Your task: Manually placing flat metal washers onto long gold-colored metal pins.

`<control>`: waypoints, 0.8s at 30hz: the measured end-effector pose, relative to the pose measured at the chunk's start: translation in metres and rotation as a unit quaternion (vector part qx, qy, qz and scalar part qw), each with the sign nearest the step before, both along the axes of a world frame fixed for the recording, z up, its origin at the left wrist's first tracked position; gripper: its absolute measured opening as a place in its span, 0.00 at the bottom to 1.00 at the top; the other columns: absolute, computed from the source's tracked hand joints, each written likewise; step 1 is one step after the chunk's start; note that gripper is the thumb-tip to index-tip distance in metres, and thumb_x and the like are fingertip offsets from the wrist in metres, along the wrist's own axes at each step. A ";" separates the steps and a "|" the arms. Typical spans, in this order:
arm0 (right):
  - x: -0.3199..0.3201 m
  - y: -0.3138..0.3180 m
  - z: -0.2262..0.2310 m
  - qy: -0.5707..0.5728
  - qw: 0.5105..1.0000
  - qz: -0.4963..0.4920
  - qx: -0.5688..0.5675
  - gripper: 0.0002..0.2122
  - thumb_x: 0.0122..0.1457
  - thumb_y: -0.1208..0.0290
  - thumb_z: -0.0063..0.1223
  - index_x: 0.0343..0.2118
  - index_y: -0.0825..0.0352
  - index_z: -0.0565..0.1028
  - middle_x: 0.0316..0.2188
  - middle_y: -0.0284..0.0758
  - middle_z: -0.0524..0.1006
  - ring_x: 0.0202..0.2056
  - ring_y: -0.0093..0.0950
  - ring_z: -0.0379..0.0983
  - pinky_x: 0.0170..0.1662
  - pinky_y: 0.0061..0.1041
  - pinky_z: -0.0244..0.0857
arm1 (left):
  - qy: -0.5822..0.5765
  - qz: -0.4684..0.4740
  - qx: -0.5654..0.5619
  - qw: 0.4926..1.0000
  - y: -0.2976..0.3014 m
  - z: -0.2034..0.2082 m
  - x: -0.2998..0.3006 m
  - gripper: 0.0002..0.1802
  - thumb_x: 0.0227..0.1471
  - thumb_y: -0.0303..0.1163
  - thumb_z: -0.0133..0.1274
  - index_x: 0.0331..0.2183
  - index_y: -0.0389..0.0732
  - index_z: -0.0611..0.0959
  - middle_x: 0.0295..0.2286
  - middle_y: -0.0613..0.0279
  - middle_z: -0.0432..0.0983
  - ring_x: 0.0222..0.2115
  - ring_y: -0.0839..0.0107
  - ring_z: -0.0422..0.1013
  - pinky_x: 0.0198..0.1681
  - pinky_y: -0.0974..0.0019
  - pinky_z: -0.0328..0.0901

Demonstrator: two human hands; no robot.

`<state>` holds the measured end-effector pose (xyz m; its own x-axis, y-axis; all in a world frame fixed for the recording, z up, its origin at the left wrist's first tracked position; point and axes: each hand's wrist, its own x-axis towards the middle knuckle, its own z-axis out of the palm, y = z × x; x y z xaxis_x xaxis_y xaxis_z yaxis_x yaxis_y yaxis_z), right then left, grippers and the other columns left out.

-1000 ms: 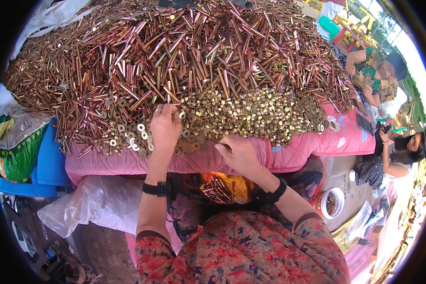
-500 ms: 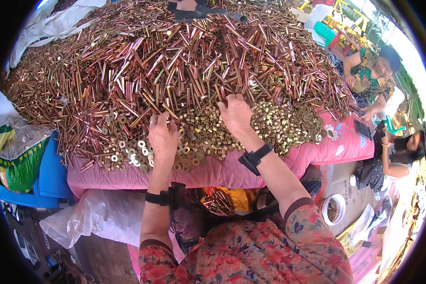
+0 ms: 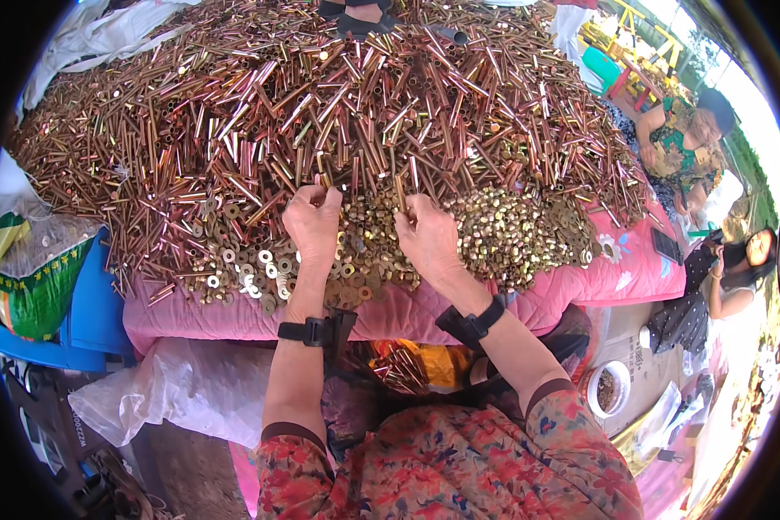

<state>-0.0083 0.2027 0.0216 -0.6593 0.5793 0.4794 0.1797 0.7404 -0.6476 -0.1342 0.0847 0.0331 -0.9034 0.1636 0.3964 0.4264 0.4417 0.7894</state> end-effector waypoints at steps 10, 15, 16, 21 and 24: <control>0.057 -0.041 -0.003 -0.003 0.979 0.077 -0.188 0.07 0.49 0.75 0.55 0.31 0.69 0.72 0.22 0.38 0.77 0.23 0.27 0.75 0.27 0.24 0.69 | -0.073 -0.111 0.034 0.991 -0.042 -0.005 0.065 0.18 0.51 0.33 0.54 0.40 0.29 0.77 0.22 0.61 0.75 0.22 0.81 0.68 0.25 0.74 0.64; 0.073 -0.072 -0.010 -0.072 0.963 0.210 -0.154 0.09 0.49 0.77 0.55 0.35 0.70 0.72 0.26 0.39 0.76 0.27 0.25 0.76 0.29 0.24 0.69 | -0.350 -0.253 0.272 0.860 -0.061 -0.035 0.139 0.17 0.56 0.38 0.49 0.42 0.35 0.77 0.29 0.68 0.74 0.28 0.83 0.68 0.26 0.80 0.63; 0.074 -0.074 -0.013 -0.024 0.951 0.252 -0.175 0.10 0.49 0.78 0.54 0.35 0.70 0.72 0.27 0.39 0.76 0.28 0.27 0.76 0.30 0.25 0.69 | -0.335 -0.228 0.315 0.858 -0.065 -0.039 0.145 0.15 0.56 0.37 0.49 0.40 0.35 0.78 0.26 0.67 0.74 0.24 0.85 0.67 0.23 0.81 0.61; 0.064 -0.071 -0.026 0.002 0.972 0.219 -0.082 0.07 0.50 0.77 0.53 0.33 0.70 0.73 0.24 0.39 0.73 0.26 0.35 0.74 0.28 0.27 0.68 | -0.372 -0.140 0.350 0.848 -0.107 -0.056 0.148 0.13 0.56 0.35 0.48 0.37 0.35 0.79 0.20 0.67 0.73 0.16 0.84 0.63 0.16 0.80 0.55; 0.054 -0.069 -0.044 -0.056 0.981 0.153 0.103 0.07 0.50 0.74 0.52 0.31 0.69 0.73 0.21 0.39 0.71 0.24 0.37 0.72 0.26 0.30 0.67 | -0.440 -0.131 0.373 0.806 -0.114 -0.057 0.149 0.12 0.57 0.33 0.47 0.37 0.35 0.79 0.19 0.69 0.71 0.15 0.83 0.62 0.15 0.78 0.54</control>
<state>0.0460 0.1336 -0.0221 -0.8426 0.2451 0.4794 -0.0087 0.8841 -0.4673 0.0153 -0.0295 -0.0242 -0.8613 0.4075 -0.3035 -0.4430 -0.3095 0.8414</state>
